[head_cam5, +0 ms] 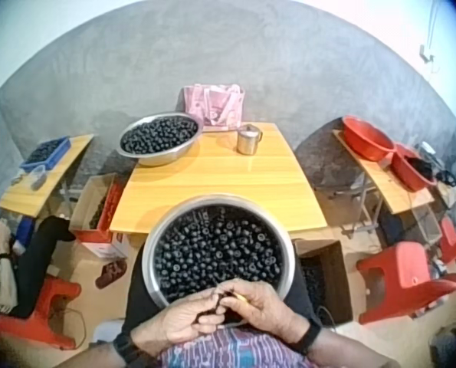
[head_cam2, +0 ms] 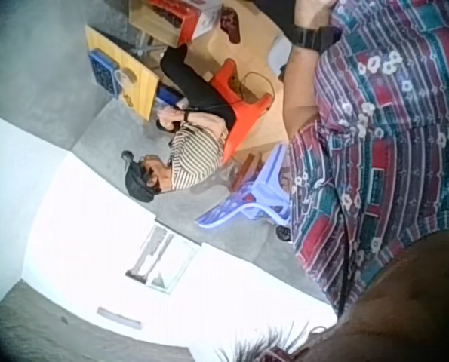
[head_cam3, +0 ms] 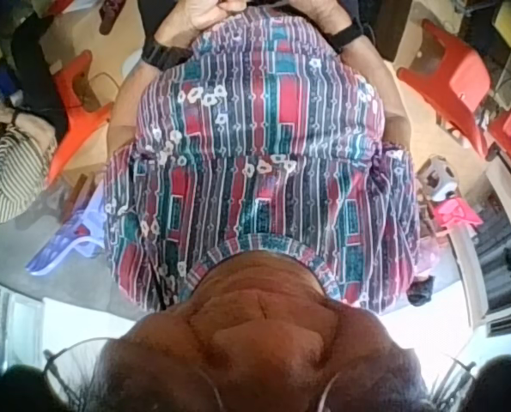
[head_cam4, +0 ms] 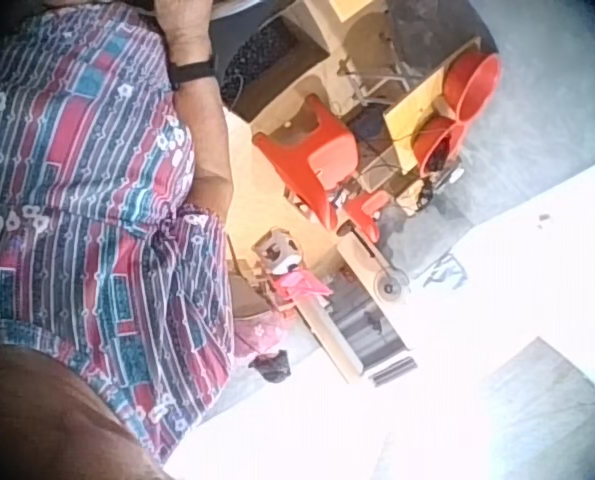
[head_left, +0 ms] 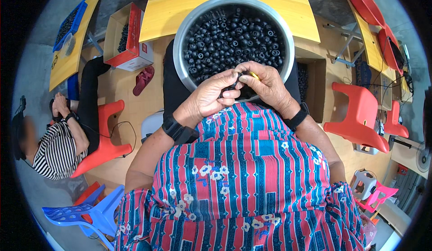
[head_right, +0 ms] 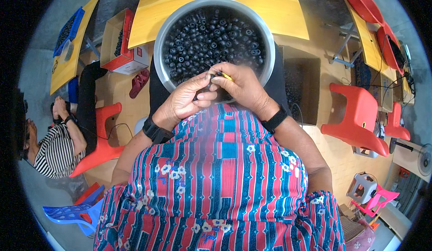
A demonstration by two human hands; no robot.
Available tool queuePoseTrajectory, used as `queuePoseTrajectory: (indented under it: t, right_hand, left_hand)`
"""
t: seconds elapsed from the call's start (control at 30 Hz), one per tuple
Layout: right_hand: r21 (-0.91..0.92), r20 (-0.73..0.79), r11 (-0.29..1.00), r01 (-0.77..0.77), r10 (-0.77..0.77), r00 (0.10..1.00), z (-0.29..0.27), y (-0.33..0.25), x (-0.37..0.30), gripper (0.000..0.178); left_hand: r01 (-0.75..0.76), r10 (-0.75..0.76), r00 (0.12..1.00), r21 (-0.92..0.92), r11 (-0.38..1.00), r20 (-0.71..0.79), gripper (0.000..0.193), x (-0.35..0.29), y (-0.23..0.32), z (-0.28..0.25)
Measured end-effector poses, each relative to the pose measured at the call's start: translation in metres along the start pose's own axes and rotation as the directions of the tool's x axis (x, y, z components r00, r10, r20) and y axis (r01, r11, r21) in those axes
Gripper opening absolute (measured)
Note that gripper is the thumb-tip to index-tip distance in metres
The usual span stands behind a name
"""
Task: Sorting small black rubber or plastic industrial components in a large metal bowl.
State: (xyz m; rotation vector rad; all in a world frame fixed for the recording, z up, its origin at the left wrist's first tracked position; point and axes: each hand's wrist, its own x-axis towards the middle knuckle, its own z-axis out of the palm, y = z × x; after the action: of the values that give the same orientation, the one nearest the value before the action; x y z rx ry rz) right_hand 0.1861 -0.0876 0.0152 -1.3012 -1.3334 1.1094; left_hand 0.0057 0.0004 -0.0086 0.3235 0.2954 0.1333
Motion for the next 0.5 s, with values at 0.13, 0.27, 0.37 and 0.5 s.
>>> queuePoseTrajectory:
  t: [0.13, 0.27, 0.37, 0.5]
  right_hand:
    - [-0.064, -0.142, 0.995, 0.077, -0.086, 0.986, 0.004, -0.001, -0.001, 0.017]
    - [-0.237, -0.273, 0.961, 0.142, -0.206, 0.940, -0.005, 0.001, -0.002, 0.017]
    - [-0.401, -0.171, 0.915, 0.051, -0.130, 0.977, -0.003, -0.010, -0.003, 0.022]
    - [-0.525, -0.065, 0.843, 0.122, -0.182, 0.981, -0.002, -0.007, -0.004, 0.027]
  left_hand:
    - [-0.036, 0.036, 0.999, 0.018, 0.999, -0.008, 0.018, 0.001, 0.001, 0.005]
    - [-0.088, 0.088, 0.996, -0.008, 0.996, -0.025, 0.020, 0.001, 0.001, -0.001]
    - [-0.113, 0.111, 0.992, -0.033, 0.993, -0.053, 0.019, 0.000, 0.000, -0.003]
    - [-0.123, 0.119, 0.991, -0.068, 0.990, -0.052, 0.018, -0.001, 0.000, -0.004]
